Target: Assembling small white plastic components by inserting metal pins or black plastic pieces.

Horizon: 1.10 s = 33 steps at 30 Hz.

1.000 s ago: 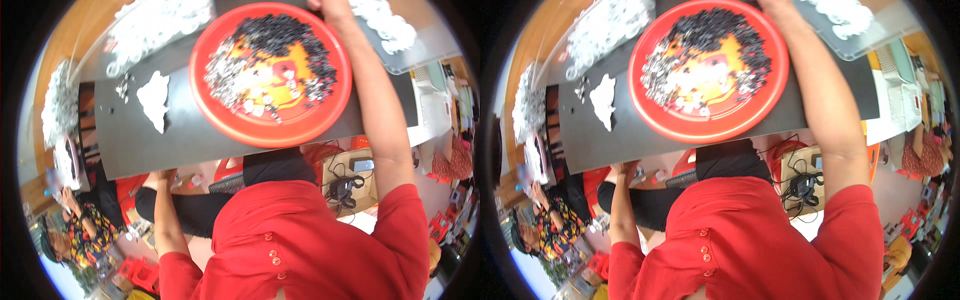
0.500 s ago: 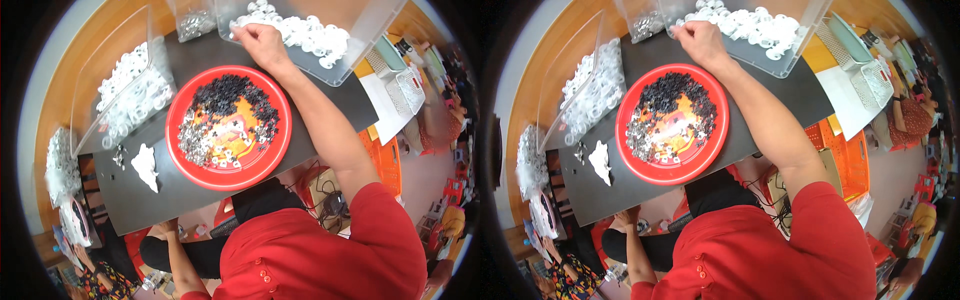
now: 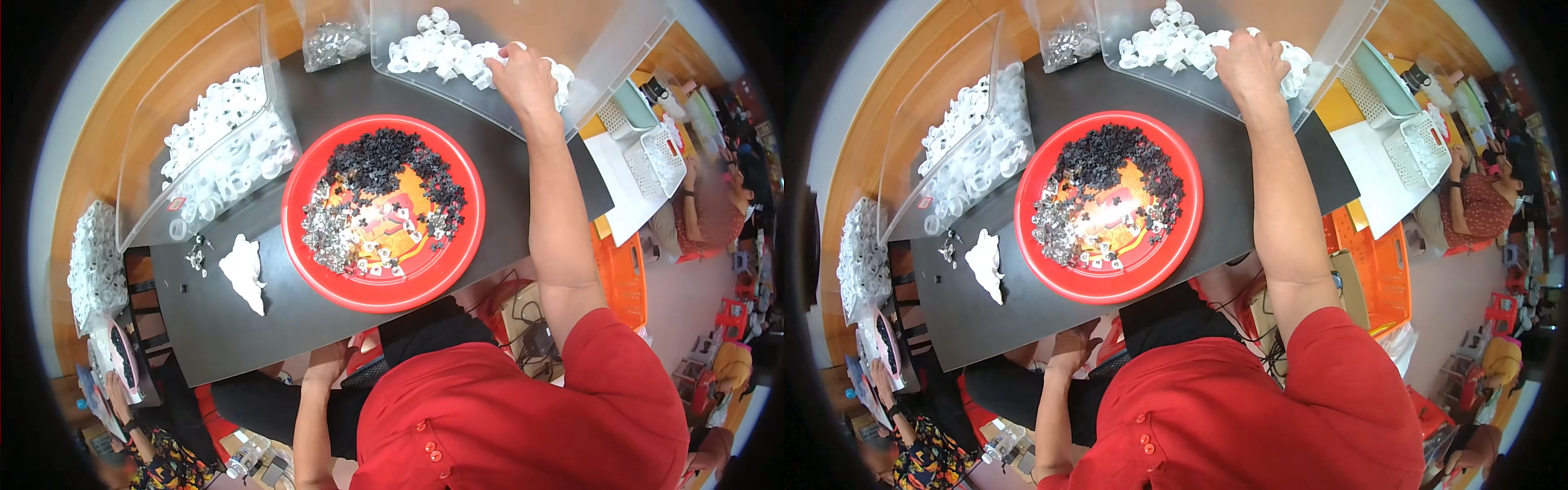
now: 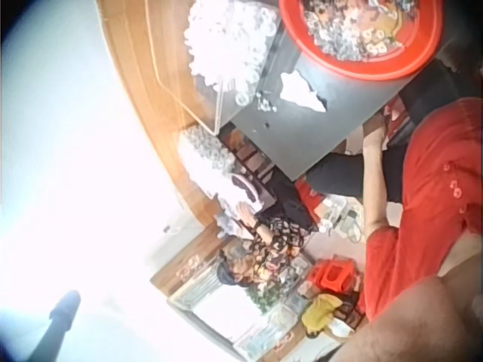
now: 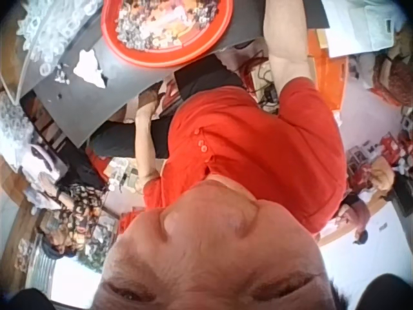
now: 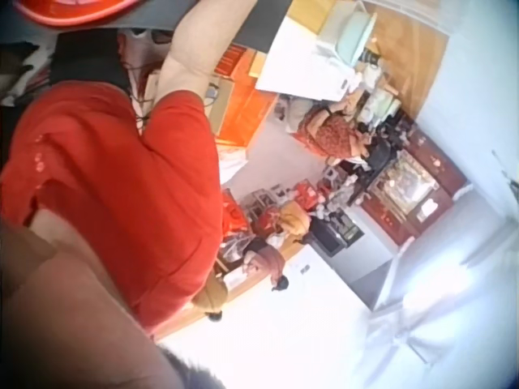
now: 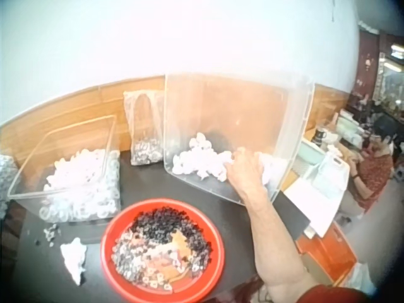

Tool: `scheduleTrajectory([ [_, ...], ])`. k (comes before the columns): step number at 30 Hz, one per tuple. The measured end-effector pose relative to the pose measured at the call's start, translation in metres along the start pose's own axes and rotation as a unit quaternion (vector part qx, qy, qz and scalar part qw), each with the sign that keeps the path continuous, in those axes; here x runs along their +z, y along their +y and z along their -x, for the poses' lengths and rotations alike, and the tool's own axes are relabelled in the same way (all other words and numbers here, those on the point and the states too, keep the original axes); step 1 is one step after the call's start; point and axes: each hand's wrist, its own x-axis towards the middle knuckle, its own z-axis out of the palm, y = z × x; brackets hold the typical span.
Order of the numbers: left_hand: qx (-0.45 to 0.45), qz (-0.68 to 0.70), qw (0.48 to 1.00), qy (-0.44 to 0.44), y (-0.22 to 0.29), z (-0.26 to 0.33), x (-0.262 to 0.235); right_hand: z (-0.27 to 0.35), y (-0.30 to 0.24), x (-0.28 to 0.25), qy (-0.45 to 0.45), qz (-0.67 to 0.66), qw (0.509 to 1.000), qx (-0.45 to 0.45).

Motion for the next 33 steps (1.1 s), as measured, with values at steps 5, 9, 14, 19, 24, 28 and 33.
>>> scheduleTrajectory([
  [5, -0.012, 0.038, 0.999, 0.020, 0.039, 0.004, -0.032, 0.003, 0.001, -0.001, -0.060, 0.007, 0.998, -0.003],
  [9, 0.003, 0.084, 0.993, 0.081, 0.060, 0.014, -0.038, 0.005, -0.014, -0.015, -0.170, -0.067, 0.983, 0.001],
  [14, -0.005, 0.085, 0.992, 0.095, 0.077, 0.021, -0.030, 0.008, -0.012, -0.023, -0.222, -0.133, 0.960, -0.106],
  [19, 0.003, 0.091, 0.989, 0.120, 0.083, 0.027, -0.037, 0.023, -0.015, -0.046, -0.244, -0.219, 0.922, -0.204],
  [24, 0.016, 0.113, 0.978, 0.174, 0.090, 0.029, -0.060, 0.034, -0.007, -0.061, -0.197, -0.289, 0.922, -0.162],
  [28, 0.056, 0.118, 0.954, 0.269, 0.090, 0.030, -0.070, 0.052, 0.002, -0.086, -0.201, -0.240, 0.942, -0.119],
  [33, 0.097, 0.146, 0.907, 0.383, 0.098, 0.028, -0.111, 0.084, 0.016, -0.090, -0.281, -0.210, 0.934, -0.074],
])
